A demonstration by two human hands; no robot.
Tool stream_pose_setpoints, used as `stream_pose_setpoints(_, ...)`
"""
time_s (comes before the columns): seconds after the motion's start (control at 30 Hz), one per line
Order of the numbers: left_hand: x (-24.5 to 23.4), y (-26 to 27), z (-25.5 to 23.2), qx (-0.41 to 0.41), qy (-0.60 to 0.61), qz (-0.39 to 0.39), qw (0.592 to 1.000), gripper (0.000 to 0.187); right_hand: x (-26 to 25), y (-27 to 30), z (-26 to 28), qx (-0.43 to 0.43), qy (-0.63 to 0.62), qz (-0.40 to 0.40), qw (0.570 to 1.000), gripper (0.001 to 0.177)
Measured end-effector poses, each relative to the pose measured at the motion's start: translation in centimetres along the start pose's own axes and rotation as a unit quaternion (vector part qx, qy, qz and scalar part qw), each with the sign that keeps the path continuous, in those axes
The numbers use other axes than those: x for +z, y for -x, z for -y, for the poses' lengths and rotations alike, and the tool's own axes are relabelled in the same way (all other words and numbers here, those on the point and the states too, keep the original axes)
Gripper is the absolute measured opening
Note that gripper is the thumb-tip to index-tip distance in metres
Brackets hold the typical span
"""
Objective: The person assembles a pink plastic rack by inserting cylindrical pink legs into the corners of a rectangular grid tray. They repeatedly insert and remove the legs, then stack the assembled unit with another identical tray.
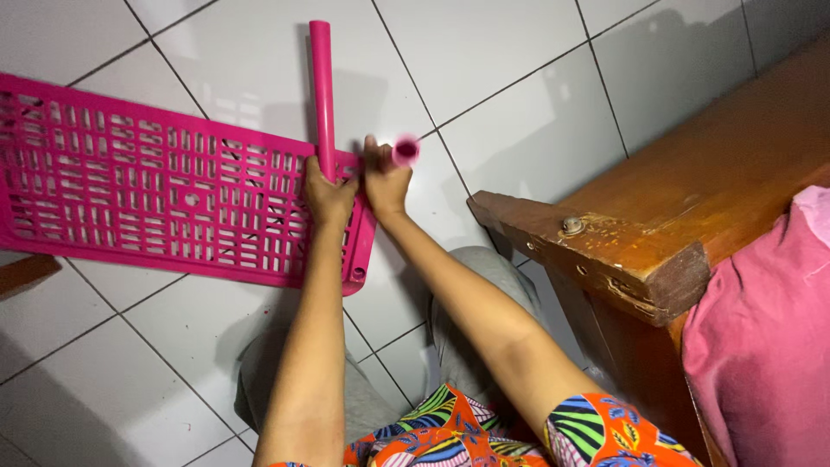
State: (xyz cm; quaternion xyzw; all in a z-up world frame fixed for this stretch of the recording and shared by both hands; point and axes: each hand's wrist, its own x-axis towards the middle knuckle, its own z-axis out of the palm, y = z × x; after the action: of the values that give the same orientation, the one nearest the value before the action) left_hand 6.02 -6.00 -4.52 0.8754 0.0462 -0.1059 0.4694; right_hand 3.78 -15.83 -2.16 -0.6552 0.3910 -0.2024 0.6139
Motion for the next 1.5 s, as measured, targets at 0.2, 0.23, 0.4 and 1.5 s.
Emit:
stream_pose_setpoints(0.2,-0.6,0.1,1.6,-0.037,0.178,0.079,0.98,0.039,-5.7,3.1,0.7,-0.169,0.04,0.049,0.984,0.015)
stream_pose_setpoints(0.23,-1.1,-0.2,2.2,-0.064,0.26,0.11,0.957,0.033,-6.7,3.8,0.7,-0.129,0.059,0.067,0.988,0.009)
stream_pose_setpoints(0.4,-7.4,1.6,7.9,0.006,0.033,-0.051,0.998,0.027,-9.4,8.4,-0.4,-0.207,0.179,0.36,0.892,0.031)
stream_pose_setpoints(1.5,-20.5,14.4,13.3,-0.099,0.224,0.078,0.966,0.054,1.9,16.0,-3.6,0.083,-0.117,0.38,0.914,0.022)
